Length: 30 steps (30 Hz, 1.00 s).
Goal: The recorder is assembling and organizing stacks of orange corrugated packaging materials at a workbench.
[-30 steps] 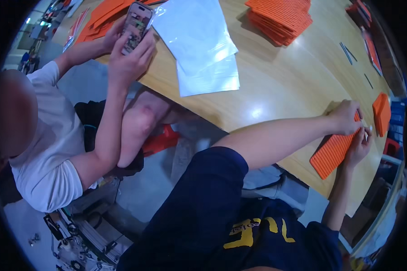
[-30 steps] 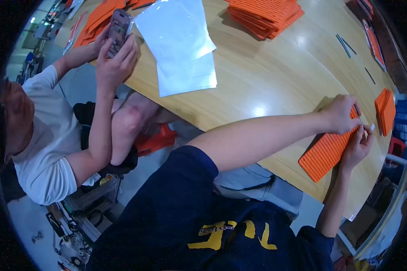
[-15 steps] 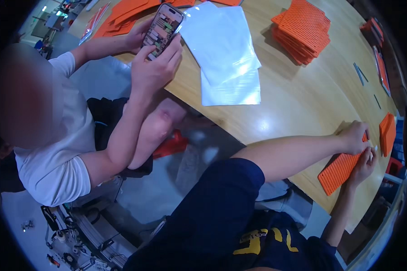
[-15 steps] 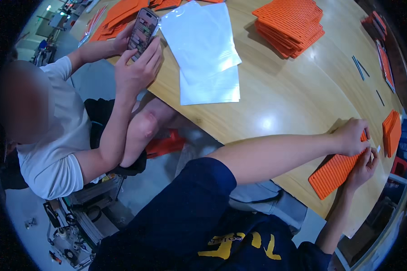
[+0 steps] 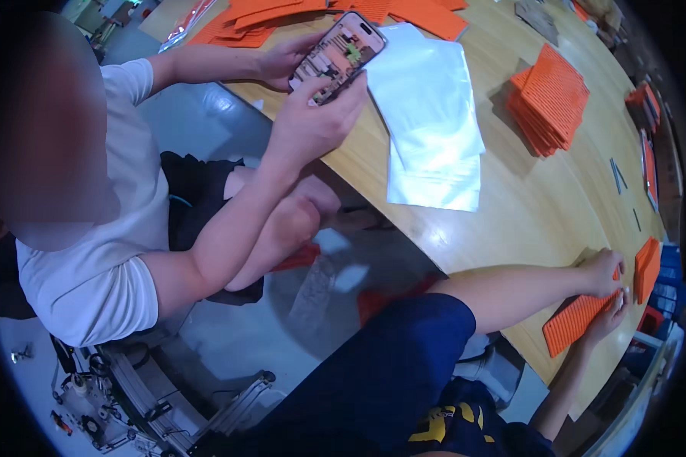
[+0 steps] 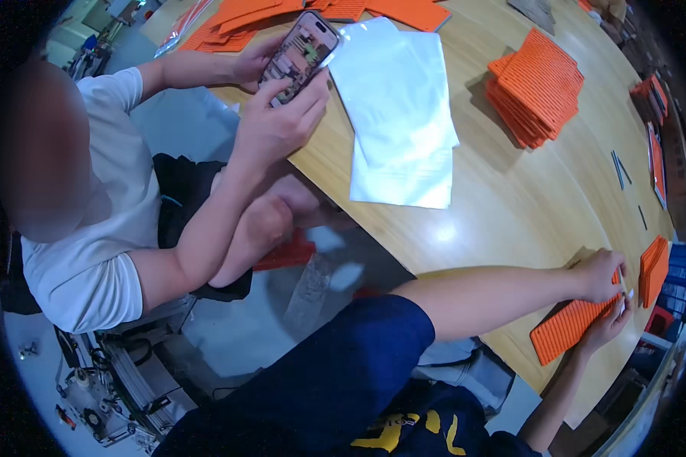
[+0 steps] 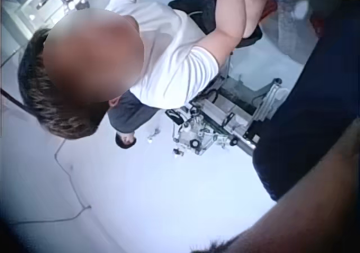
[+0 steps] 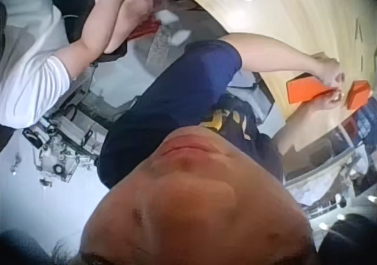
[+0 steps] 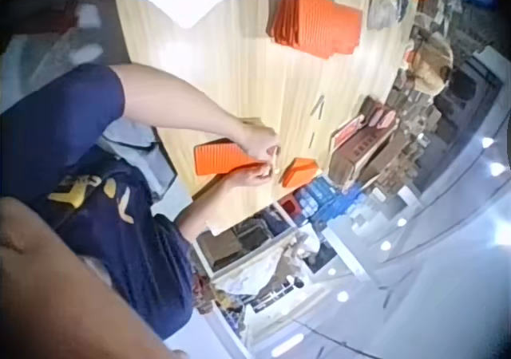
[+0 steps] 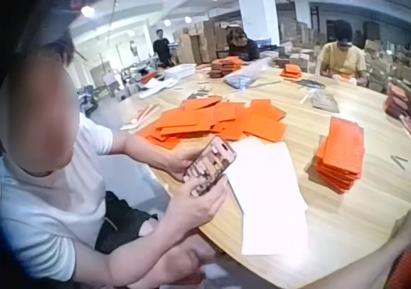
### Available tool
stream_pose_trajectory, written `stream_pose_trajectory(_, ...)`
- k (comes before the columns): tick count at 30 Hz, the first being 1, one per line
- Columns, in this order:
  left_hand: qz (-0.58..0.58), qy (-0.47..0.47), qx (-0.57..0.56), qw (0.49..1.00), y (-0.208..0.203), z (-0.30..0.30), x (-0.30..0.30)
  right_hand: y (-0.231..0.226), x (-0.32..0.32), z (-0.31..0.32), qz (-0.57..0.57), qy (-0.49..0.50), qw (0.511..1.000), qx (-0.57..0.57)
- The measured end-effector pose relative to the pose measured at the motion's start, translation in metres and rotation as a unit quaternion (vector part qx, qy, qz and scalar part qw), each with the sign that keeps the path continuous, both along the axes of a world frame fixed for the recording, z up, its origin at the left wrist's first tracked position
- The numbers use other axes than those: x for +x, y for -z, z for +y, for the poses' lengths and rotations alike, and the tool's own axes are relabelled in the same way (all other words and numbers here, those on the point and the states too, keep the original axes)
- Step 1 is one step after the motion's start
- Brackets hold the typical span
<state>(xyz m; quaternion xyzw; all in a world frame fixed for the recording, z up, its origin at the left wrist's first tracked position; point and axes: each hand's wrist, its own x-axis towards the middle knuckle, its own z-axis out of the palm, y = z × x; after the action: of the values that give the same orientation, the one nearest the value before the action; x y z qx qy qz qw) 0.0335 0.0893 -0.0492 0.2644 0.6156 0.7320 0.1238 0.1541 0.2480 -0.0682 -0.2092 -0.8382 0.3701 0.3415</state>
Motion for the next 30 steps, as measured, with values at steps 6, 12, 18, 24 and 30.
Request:
stream_pose_trajectory(6,-0.023,0.052,0.012,0.998,0.002,0.004,-0.001,-0.003,0.002,0.002,-0.012,-0.012,1.000,-0.009)
stream_pose_trajectory(12,-0.063,0.049,0.044,0.996,-0.001,0.001,0.002,-0.011,-0.001,-0.007,-0.020,-0.002,0.999,-0.025)
stream_pose_trajectory(18,-0.074,0.023,0.038,0.996,-0.001,0.002,0.004,-0.012,-0.002,-0.001,-0.028,0.010,0.999,-0.014)
stream_pose_trajectory(24,-0.081,0.068,0.047,0.993,-0.007,-0.007,0.001,-0.006,0.006,0.013,-0.008,-0.003,0.998,-0.059)
stream_pose_trajectory(30,-0.080,0.045,0.048,0.995,-0.003,-0.004,0.000,-0.008,0.002,0.005,-0.017,-0.013,0.999,-0.046)
